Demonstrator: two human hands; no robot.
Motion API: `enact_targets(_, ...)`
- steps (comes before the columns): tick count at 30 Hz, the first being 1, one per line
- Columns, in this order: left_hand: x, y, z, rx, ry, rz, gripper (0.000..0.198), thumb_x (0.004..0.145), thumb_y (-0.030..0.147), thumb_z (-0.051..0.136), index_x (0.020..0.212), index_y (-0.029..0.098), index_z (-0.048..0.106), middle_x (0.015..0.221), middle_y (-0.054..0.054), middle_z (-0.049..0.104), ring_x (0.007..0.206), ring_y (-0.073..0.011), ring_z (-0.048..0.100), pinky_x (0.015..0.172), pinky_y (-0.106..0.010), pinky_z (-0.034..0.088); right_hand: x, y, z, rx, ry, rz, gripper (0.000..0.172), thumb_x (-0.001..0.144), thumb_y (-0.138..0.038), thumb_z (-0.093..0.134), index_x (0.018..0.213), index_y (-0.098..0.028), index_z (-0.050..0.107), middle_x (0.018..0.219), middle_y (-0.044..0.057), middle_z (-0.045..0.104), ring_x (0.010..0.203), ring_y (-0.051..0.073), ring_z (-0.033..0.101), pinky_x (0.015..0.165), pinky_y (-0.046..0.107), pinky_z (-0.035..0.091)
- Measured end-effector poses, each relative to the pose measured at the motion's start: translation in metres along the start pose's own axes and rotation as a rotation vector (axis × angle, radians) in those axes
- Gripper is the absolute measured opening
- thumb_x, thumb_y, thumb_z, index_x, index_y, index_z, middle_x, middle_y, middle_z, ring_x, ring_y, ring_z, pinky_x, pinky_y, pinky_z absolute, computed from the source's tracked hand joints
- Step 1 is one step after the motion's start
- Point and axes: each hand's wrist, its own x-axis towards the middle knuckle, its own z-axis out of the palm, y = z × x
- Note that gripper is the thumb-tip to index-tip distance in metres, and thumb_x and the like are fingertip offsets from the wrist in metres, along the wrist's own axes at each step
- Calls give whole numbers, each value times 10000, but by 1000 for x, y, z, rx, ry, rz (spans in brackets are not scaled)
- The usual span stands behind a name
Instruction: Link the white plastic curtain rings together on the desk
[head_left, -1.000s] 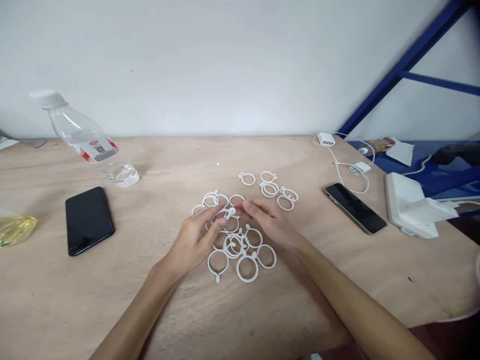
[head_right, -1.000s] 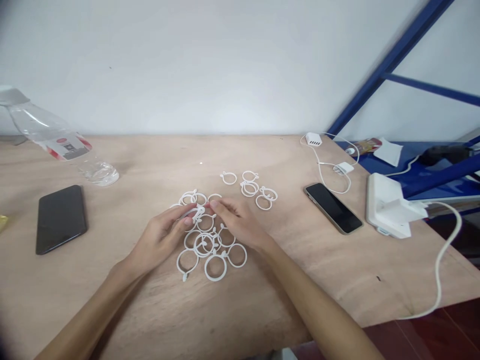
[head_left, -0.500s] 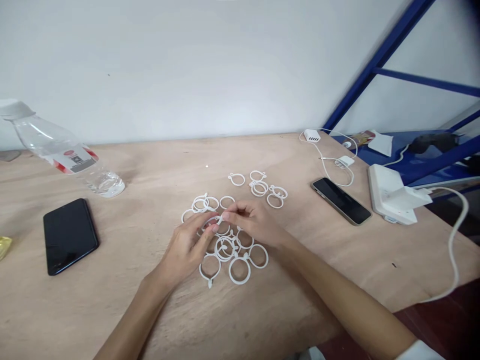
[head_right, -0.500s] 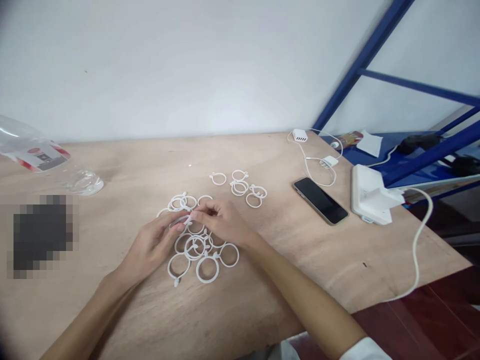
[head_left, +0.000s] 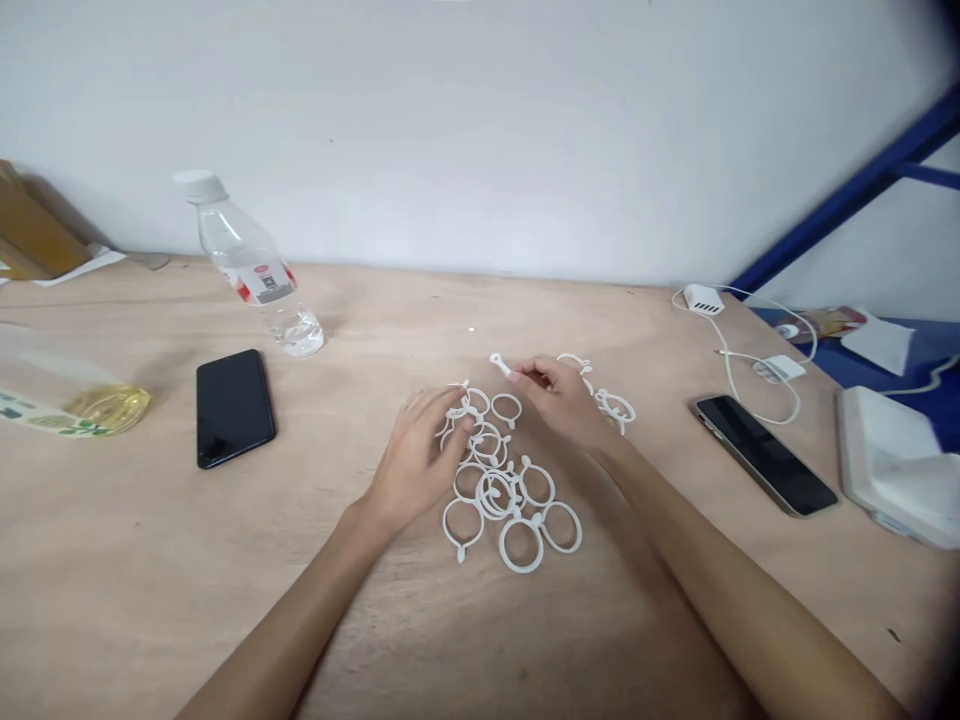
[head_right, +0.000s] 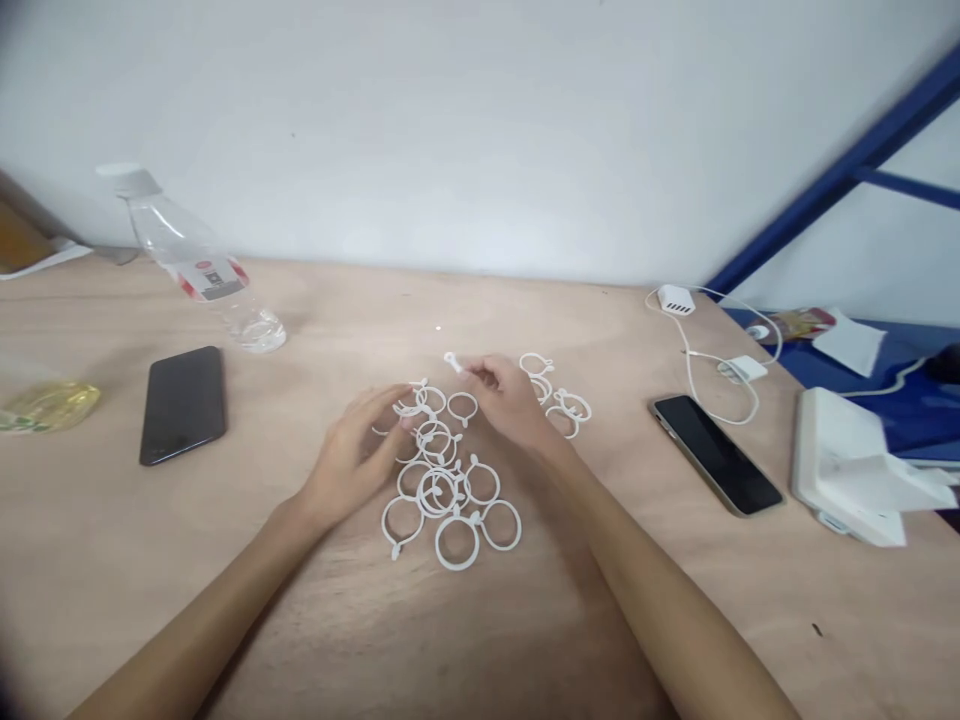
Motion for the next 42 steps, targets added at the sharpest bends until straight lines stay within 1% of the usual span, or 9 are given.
enact_targets(3,4,6,-2,-250,51,-225,394,948,402,432,1180,161,642,1227,-91,671,1147,-225,600,1009,-368,447,-28,-23,10,581,-249,143,226,862,-437,592,894,-218,637,801,0,618,701,144,560,657,288,445)
enact_targets(6,8,12,-7,-506,11,-359,458,921,498,456,986,139,733,1021,-80,751,988,-231,672,922,-331,489,-47,-36,22,776,-276,149,220,859,-446,610,891,-229,630,770,-21,587,667,113,532,618,251,427)
enact_targets(10,7,13,-8,-746,-25,-438,389,832,503,614,826,139,750,864,-72,762,861,-216,686,875,-318,491,-53,-40,30,609,-100,94,240,880,-438,580,939,-212,633,812,2,632,705,125,568,645,258,454)
enact_targets(14,5,16,-5,-870,-36,-503,334,766,475,705,859,154,712,899,-68,744,859,-192,670,834,-296,491,-54,-42,30,424,14,19,225,916,-368,529,1005,-207,659,911,35,668,805,160,613,717,299,481)
enact_targets(21,7,27,-11,-588,-75,-428,461,774,561,632,942,133,665,774,-46,701,695,-160,627,652,-257,513,-63,-43,34,42,116,-364,185,938,-194,490,942,-205,674,850,50,600,850,180,545,789,340,468)
enact_targets(26,9,24,-15,-517,-154,-421,367,793,488,611,822,130,683,683,-25,660,645,-149,603,619,-250,504,-65,-39,39,-151,70,-458,197,928,-141,462,899,-174,654,817,62,527,825,196,484,777,358,460)
enact_targets(31,10,24,-15,-453,-178,-377,327,792,418,610,608,151,653,606,-7,617,610,-135,564,582,-233,464,-63,-36,37,-132,24,-390,221,934,-171,462,973,-194,679,869,77,553,883,215,496,817,387,461)
enact_targets(38,7,23,-12,-432,-106,-420,277,770,397,649,742,138,744,693,-14,686,681,-152,599,621,-230,456,-60,-44,24,408,-40,39,250,921,-306,506,982,-222,734,865,36,643,874,179,601,808,328,468)
enact_targets(42,7,23,-11,-453,-113,-440,284,763,400,677,825,136,760,754,-29,714,746,-178,630,666,-244,474,-60,-46,29,606,-97,142,283,890,-419,553,942,-210,735,781,20,659,786,166,607,750,302,476)
